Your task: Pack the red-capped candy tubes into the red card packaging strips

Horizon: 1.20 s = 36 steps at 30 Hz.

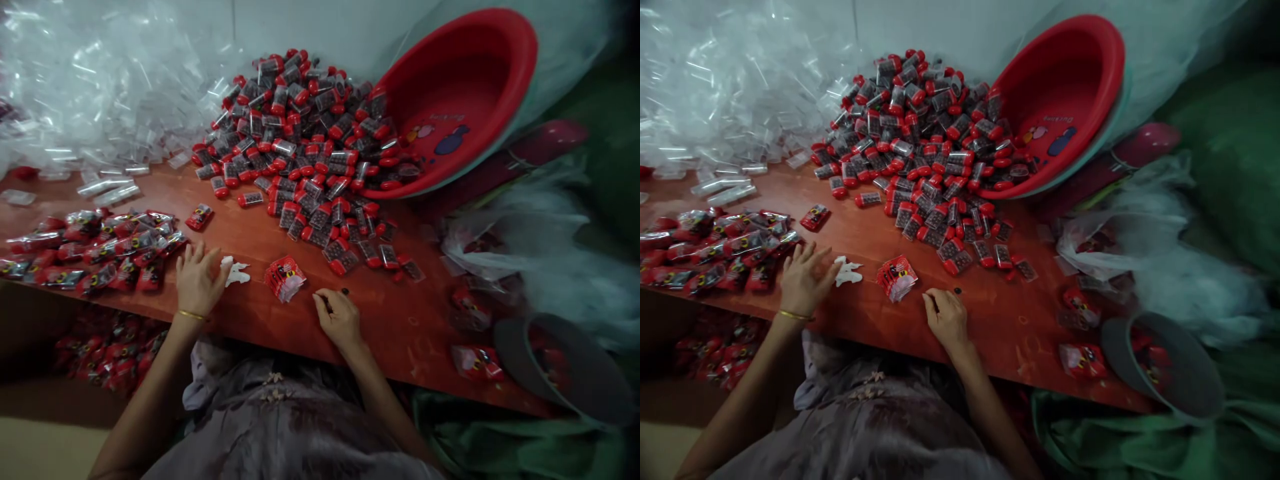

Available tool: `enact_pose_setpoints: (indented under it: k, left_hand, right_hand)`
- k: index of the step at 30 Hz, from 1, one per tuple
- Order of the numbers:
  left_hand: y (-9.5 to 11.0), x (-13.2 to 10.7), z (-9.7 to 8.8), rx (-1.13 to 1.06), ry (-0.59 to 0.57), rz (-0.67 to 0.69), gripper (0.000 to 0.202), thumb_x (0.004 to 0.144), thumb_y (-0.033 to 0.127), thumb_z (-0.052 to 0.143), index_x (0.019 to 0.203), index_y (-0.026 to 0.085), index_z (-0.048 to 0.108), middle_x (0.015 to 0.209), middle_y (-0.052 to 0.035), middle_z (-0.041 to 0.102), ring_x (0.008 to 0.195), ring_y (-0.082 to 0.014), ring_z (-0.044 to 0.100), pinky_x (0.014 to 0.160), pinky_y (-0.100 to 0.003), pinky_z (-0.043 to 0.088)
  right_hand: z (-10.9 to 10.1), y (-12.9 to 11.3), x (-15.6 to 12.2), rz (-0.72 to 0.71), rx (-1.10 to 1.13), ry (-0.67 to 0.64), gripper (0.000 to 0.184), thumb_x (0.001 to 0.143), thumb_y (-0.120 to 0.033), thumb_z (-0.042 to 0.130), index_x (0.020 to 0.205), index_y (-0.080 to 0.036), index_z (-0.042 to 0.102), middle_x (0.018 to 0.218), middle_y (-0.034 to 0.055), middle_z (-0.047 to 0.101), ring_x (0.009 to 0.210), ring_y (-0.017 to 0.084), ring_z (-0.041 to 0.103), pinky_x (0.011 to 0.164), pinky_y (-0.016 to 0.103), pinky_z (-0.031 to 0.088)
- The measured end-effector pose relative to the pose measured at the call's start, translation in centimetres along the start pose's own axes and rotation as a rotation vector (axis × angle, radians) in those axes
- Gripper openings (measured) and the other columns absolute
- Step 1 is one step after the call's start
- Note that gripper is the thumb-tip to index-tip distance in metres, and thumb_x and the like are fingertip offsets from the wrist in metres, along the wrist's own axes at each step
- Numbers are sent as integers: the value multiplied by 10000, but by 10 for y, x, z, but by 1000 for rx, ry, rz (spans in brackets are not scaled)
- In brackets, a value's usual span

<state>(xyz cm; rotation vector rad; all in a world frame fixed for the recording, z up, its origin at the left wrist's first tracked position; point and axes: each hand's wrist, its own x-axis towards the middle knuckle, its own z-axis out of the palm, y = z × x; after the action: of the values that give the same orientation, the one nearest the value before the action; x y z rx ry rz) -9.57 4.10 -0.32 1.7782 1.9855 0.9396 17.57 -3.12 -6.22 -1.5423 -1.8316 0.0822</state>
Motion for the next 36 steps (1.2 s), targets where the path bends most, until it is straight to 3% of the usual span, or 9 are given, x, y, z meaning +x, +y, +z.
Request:
enact_pose_setpoints:
  k: [2,4,7,12,17,21,25,28,36]
  left_hand:
    - [-4,-10,-1,276,-91,105,501,747,411,627,1166,136,618,1398,-196,439,1348,-395,279,1070,-558,217]
    - [-15,-16,-5,406,-157,149,548,766,455,600,1215,141,586,1375,-199,466,1326,-401,319,1040,-552,271]
    - [-33,-17,-5,443,-182,219,481,787,484,573,1164,190,629,1303,-150,554,1282,-373,399,1027,-513,305]
    - [-40,2,20,338,-132,234,376,803,468,566,1047,212,692,1217,-115,626,1206,-317,500,994,-452,365]
    - [-18,8,22,333,-100,206,395,801,457,564,1067,188,679,1219,-152,617,1217,-355,481,996,-529,340]
    - [16,-3,22,290,4,343,424,844,448,499,1147,184,634,1324,-159,534,1304,-342,385,1043,-532,280]
    - [44,-10,51,234,-206,545,474,822,489,521,1187,203,620,1376,-159,481,1341,-355,319,1041,-511,304]
    - [48,-13,70,275,-300,562,414,822,464,534,1145,237,656,1354,-156,504,1330,-378,328,1035,-541,298]
    - [43,-31,77,283,-233,440,300,865,344,484,1059,270,701,1286,-116,575,1307,-362,373,1031,-563,287]
  right_hand:
    - [1,0,1,-23,-14,-4,142,887,-228,492,805,-190,602,710,41,677,658,159,620,651,269,472]
    - [0,0,2,1,17,-5,140,888,-223,489,805,-193,598,714,35,675,662,155,622,640,263,474]
    - [0,1,3,56,72,0,146,890,-226,480,801,-204,594,720,24,673,667,147,625,623,254,477]
    - [1,2,4,100,68,-2,134,884,-223,490,803,-202,594,725,25,678,658,145,624,625,256,472]
    - [2,1,4,124,58,-4,133,881,-233,494,806,-201,599,730,29,680,661,151,622,632,260,468]
    - [1,0,5,138,95,-1,131,878,-230,501,800,-199,602,728,26,680,664,150,624,637,254,467]
    - [0,0,7,139,119,10,139,875,-230,501,793,-199,609,723,27,678,670,152,625,644,254,468]
    - [1,-1,5,139,137,1,150,875,-233,493,798,-197,617,728,32,677,679,157,626,652,257,470]
    - [-22,16,16,170,171,-38,175,889,-274,472,896,-200,631,802,37,683,741,164,624,707,268,483]
